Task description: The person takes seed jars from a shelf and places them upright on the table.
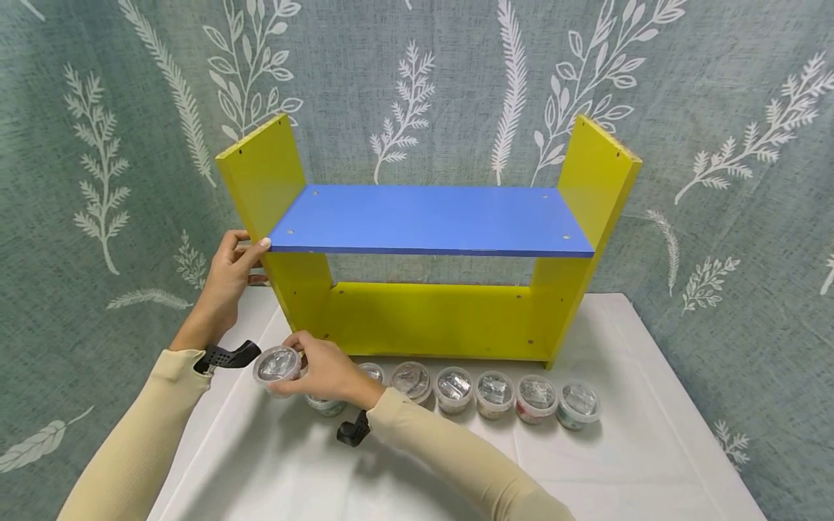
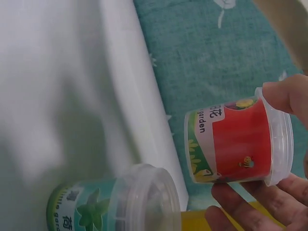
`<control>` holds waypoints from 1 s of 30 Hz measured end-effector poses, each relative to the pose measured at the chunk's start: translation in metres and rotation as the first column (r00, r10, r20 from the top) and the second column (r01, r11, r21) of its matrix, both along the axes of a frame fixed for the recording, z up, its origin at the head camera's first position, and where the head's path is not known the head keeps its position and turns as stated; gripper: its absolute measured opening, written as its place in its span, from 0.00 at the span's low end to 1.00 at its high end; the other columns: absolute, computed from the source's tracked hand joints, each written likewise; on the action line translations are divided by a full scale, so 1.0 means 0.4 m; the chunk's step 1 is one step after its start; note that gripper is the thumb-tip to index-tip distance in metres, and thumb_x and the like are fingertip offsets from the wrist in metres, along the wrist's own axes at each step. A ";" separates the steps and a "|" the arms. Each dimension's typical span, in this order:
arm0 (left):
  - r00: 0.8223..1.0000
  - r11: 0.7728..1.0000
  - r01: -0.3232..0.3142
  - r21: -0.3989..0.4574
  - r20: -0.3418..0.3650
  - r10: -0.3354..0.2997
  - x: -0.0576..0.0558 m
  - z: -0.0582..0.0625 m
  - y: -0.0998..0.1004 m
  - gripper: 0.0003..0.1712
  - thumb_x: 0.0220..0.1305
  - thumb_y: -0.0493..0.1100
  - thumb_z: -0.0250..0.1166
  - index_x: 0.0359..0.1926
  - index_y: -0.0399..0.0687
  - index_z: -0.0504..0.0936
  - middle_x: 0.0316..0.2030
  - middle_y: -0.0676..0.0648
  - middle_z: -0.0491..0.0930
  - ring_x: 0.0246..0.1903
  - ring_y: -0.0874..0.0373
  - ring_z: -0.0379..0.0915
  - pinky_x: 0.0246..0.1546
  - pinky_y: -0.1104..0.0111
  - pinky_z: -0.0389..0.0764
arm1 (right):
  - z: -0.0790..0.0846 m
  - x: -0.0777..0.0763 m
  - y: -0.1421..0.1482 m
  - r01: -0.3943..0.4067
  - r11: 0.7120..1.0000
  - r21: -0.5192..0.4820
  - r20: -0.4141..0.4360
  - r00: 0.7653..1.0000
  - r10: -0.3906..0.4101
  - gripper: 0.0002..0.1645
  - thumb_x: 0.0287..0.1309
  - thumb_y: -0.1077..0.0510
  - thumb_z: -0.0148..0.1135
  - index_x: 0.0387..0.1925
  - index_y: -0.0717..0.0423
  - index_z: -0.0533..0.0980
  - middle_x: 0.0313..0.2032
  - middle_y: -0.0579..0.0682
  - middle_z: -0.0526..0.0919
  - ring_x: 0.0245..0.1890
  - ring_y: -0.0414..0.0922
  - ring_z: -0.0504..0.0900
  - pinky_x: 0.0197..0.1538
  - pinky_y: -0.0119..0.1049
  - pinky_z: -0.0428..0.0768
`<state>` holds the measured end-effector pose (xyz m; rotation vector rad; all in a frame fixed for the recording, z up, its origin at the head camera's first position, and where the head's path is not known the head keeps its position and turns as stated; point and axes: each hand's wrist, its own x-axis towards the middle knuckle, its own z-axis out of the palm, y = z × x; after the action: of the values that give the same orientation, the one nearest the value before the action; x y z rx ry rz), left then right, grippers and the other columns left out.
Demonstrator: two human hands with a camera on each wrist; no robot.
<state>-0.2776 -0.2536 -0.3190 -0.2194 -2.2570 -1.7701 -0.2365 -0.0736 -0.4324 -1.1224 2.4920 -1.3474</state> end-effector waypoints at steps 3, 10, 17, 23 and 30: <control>1.000 1.000 0.001 0.002 -0.007 -0.001 0.001 -0.003 -0.002 0.29 0.65 0.63 0.56 0.59 0.55 0.63 0.50 0.44 0.68 0.46 0.50 0.68 0.46 0.55 0.70 | -0.008 0.003 -0.008 -0.010 1.000 0.003 -0.007 1.000 0.010 0.39 0.44 0.39 0.74 0.56 0.44 0.67 0.44 0.39 0.78 0.39 0.32 0.76 0.40 0.23 0.75; 1.000 1.000 -0.002 0.008 -0.020 0.002 0.000 -0.004 -0.001 0.28 0.65 0.63 0.57 0.58 0.55 0.64 0.49 0.43 0.68 0.45 0.49 0.69 0.45 0.55 0.70 | -0.024 0.005 -0.022 -0.016 0.999 0.050 -0.054 0.998 0.019 0.39 0.43 0.39 0.73 0.56 0.45 0.67 0.45 0.39 0.78 0.40 0.30 0.75 0.43 0.22 0.73; 1.000 1.000 0.002 0.009 -0.013 -0.002 -0.001 -0.005 -0.001 0.28 0.65 0.63 0.57 0.58 0.55 0.64 0.51 0.42 0.68 0.46 0.48 0.69 0.46 0.55 0.69 | -0.050 0.003 -0.035 -0.013 0.997 0.073 -0.066 0.998 0.018 0.39 0.42 0.40 0.75 0.54 0.46 0.68 0.46 0.39 0.78 0.41 0.31 0.75 0.42 0.22 0.73; 1.000 1.000 0.002 0.007 -0.009 -0.002 0.000 -0.006 0.000 0.28 0.65 0.63 0.57 0.58 0.56 0.64 0.51 0.43 0.68 0.46 0.48 0.69 0.45 0.55 0.69 | -0.072 0.003 -0.046 -0.020 0.993 0.119 -0.111 0.993 0.033 0.40 0.40 0.39 0.75 0.53 0.47 0.69 0.45 0.38 0.78 0.41 0.31 0.75 0.43 0.20 0.71; 1.000 1.000 0.004 0.008 -0.015 -0.004 0.000 -0.003 0.001 0.27 0.65 0.62 0.56 0.58 0.56 0.64 0.50 0.44 0.68 0.46 0.48 0.69 0.45 0.57 0.70 | -0.082 0.003 -0.052 -0.010 0.984 0.175 -0.154 0.987 0.037 0.39 0.40 0.37 0.75 0.53 0.45 0.69 0.44 0.35 0.77 0.42 0.32 0.74 0.44 0.21 0.70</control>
<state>-0.2777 -0.2533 -0.3204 -0.2354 -2.2404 -1.7730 -0.2351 -0.0945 -0.4650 -1.2582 2.6340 -1.0479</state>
